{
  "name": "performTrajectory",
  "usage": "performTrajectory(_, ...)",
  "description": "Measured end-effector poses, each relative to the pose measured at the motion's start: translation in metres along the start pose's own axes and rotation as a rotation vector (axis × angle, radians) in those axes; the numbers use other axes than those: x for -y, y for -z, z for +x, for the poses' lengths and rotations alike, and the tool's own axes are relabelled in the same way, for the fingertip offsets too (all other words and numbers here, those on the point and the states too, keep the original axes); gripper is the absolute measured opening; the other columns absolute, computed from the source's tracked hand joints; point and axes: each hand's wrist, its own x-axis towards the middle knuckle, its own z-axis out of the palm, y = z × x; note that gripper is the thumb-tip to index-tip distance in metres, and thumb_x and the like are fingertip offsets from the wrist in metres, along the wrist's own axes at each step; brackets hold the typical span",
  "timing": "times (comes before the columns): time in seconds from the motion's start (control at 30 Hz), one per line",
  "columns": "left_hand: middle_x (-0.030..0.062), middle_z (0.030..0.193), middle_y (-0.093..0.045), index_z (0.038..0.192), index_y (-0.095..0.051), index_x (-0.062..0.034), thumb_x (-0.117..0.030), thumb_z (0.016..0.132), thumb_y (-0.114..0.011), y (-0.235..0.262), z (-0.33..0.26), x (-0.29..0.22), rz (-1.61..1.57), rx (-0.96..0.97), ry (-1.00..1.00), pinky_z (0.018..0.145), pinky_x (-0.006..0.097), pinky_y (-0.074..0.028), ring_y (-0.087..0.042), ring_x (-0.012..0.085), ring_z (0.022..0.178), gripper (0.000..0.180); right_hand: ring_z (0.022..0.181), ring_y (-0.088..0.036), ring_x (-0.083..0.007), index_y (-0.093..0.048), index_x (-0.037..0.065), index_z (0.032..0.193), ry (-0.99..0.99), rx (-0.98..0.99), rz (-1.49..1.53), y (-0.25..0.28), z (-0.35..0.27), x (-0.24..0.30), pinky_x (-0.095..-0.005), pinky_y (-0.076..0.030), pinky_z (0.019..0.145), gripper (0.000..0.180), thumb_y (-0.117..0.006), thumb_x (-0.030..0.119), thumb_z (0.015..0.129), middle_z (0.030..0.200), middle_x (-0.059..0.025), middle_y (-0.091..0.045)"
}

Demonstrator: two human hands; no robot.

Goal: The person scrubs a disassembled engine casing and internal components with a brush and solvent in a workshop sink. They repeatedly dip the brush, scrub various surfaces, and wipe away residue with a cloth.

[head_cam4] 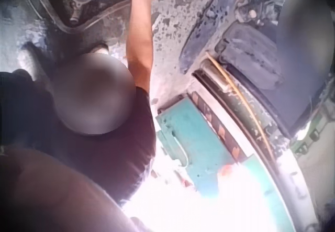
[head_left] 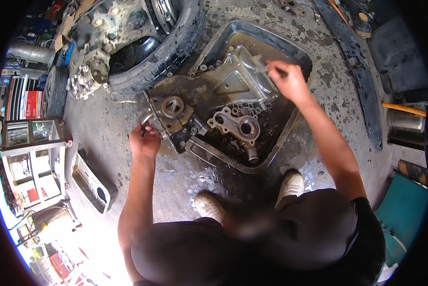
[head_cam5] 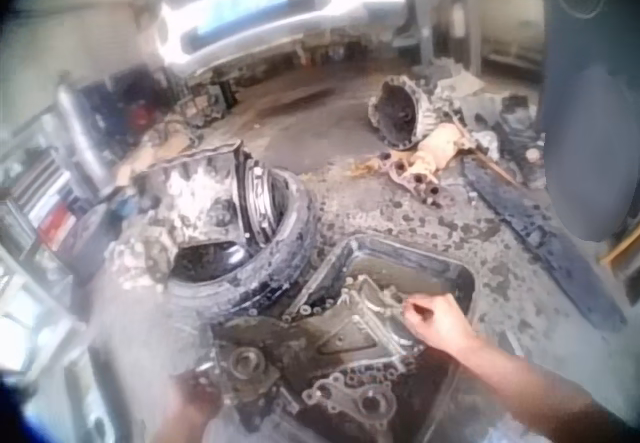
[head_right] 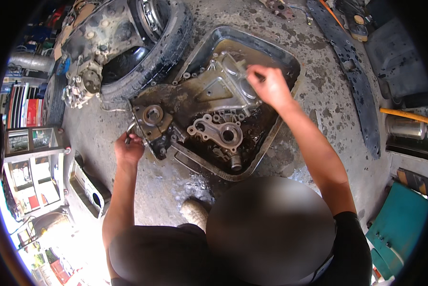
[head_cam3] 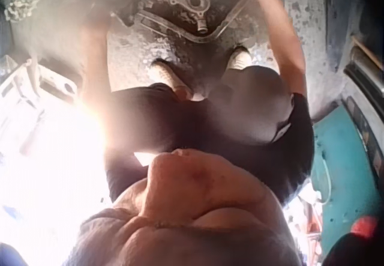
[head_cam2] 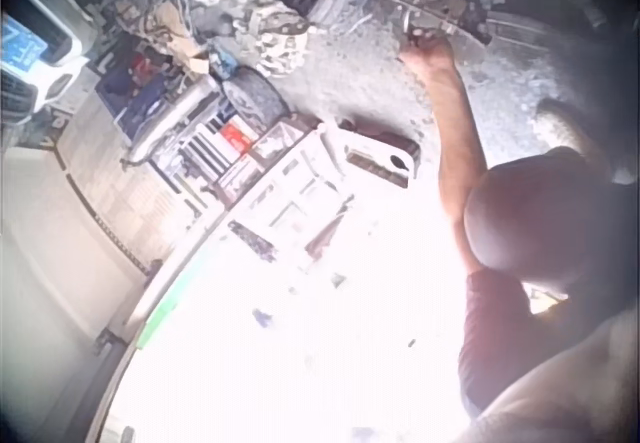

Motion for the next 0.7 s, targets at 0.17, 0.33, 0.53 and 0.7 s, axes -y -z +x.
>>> performTrajectory(0.17, 0.0021, 0.077, -0.057, 0.095, -0.056, -0.0024, -0.023, 0.099, -0.045, -0.011, 0.006, 0.005, 0.023, -0.063, 0.01, 0.057, 0.028, -0.041, -0.052, 0.0121, 0.063, 0.024, 0.09, -0.068, -0.0371, -0.069, 0.001, 0.099, -0.249, 0.085, -0.314, 0.019, -0.025, -0.057, -0.0379, -0.053, 0.082, 0.021, -0.065, 0.019, 0.089, 0.095, -0.0211, -0.069)
performTrajectory(0.33, 0.0031, 0.085, -0.06, 0.098, -0.055, -0.0021, -0.025, 0.099, -0.047, -0.002, 0.003, -0.002, 0.027, -0.13, -0.022, 0.058, 0.028, -0.041, -0.051, 0.0124, 0.064, 0.024, 0.092, -0.072, -0.0207, -0.071, -0.001, 0.101, -0.065, 0.021, 0.342, -0.004, -0.051, 0.095, -0.0308, -0.056, 0.079, 0.016, -0.066, 0.01, 0.091, 0.103, -0.0161, -0.073)
performTrajectory(0.53, 0.0035, 0.087, -0.062, 0.1, -0.054, -0.0022, -0.024, 0.098, -0.046, -0.003, 0.015, 0.002, 0.023, -0.055, -0.01, 0.056, 0.027, -0.041, -0.052, 0.0126, 0.063, 0.023, 0.079, -0.072, -0.0237, -0.065, -0.007, 0.103, 0.018, 0.361, 0.897, -0.086, -0.131, 0.185, -0.0313, -0.056, 0.074, 0.017, -0.065, 0.003, 0.089, 0.099, -0.0211, -0.071)
performTrajectory(0.7, 0.0032, 0.083, -0.062, 0.102, -0.055, -0.0026, -0.019, 0.096, -0.046, -0.011, 0.009, 0.005, 0.089, -0.086, -0.05, 0.055, 0.027, -0.041, -0.053, 0.0121, 0.062, 0.02, 0.091, -0.071, -0.0205, -0.066, -0.008, 0.099, -0.21, 0.44, 0.733, -0.088, -0.167, 0.169, -0.0284, -0.055, 0.079, 0.013, -0.06, 0.002, 0.094, 0.089, -0.0161, -0.072)
